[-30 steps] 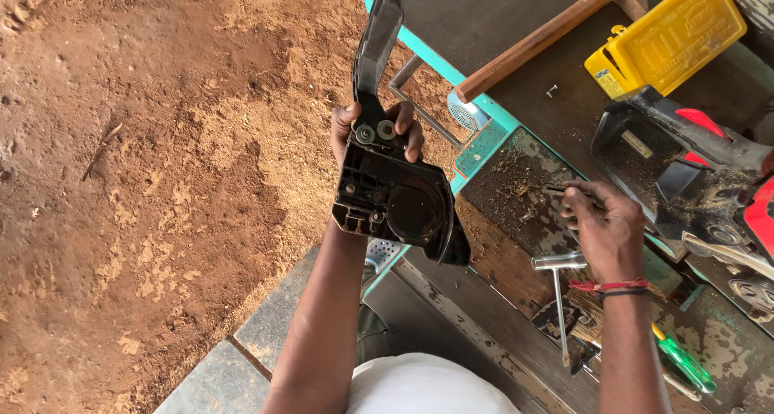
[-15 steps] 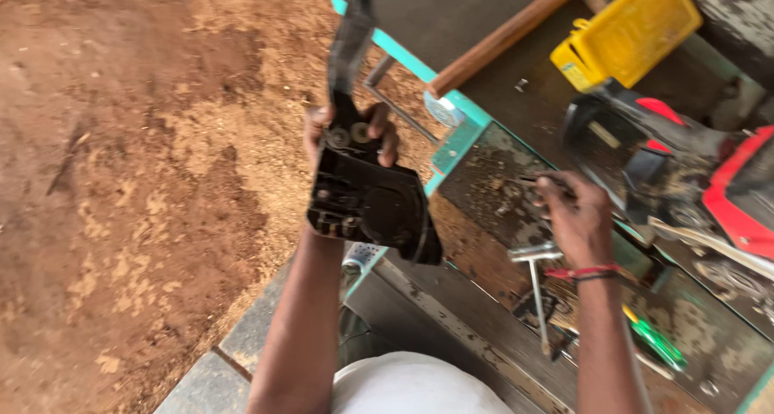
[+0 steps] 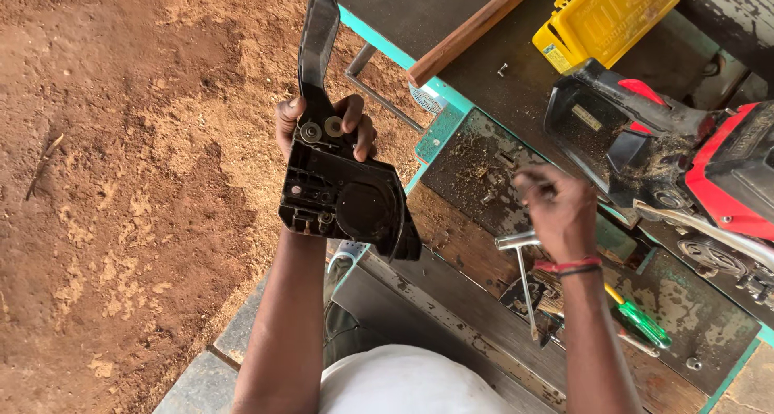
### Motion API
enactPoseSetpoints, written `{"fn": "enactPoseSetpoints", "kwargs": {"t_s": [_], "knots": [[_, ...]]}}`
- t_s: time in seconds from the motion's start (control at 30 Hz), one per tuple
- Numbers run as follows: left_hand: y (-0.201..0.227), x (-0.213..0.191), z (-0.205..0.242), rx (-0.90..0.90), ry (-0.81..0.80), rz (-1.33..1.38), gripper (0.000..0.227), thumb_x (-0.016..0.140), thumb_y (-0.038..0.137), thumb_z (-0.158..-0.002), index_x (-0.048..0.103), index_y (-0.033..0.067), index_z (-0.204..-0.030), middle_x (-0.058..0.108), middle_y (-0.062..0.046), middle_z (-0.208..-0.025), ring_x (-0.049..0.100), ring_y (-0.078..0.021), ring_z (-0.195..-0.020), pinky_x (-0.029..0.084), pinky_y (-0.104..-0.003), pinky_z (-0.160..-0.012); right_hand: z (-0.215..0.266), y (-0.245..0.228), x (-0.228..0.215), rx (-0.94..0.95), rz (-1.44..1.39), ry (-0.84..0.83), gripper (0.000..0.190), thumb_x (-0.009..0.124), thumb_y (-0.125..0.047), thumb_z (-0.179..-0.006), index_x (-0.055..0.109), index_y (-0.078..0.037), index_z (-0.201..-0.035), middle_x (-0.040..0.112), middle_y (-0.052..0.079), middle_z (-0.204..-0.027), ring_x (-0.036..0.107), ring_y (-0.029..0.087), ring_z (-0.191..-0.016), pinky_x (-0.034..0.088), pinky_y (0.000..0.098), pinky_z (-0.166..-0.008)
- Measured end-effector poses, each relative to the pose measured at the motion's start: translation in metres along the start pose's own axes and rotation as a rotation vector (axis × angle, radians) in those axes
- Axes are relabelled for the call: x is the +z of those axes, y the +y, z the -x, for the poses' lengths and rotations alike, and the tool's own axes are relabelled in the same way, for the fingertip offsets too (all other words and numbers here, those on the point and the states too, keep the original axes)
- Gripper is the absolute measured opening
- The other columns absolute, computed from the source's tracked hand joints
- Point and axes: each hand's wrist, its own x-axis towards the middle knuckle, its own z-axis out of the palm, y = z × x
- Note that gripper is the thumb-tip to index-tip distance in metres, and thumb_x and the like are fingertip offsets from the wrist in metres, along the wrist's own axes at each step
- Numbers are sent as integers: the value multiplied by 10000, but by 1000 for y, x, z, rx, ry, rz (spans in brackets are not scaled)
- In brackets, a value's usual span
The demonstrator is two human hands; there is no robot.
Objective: The person disassembles the housing of a chainsaw using a screwdriver and a socket wrench, then cleans the interior components with a brush.
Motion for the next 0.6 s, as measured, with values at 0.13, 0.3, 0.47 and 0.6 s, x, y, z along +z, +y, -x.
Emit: {"fn": "enactPoseSetpoints", "kwargs": {"t_s": [0.13,0.3,0.47,0.6], "knots": [[-1,-4,1,-16,-59,14,469,529,485,-997,544,16,-991,522,-102,-854,682,-297,-668,601,-390,-514,20,-1,6,-156,190,-31,256,725,-340,-965,761,-122,-1094,762,75,-976,683,197,-613,522,349,-484],[-7,8,-1,47,-1,-11,372,511,419,-997,531,124,-1223,527,-102,-833,683,-308,-679,594,-391,-516,28,-16,15,-341,282,75,307,836,-368,-845,772,-105,-989,764,85,-914,725,223,-774,566,386,-658],[-9,16,-1,28,48,-4,362,510,447,-976,540,94,-1051,536,-100,-817,683,-305,-686,594,-382,-505,28,-25,16,-333,166,37,234,805,-304,-857,760,-112,-983,770,65,-952,745,217,-811,571,365,-721],[-4,15,-1,-87,-3,-85,494,539,533,-948,545,39,-920,555,-125,-786,668,-277,-673,589,-360,-532,28,-18,20,-336,106,12,187,788,-264,-860,745,-103,-944,776,51,-897,750,188,-776,584,352,-700]]}}
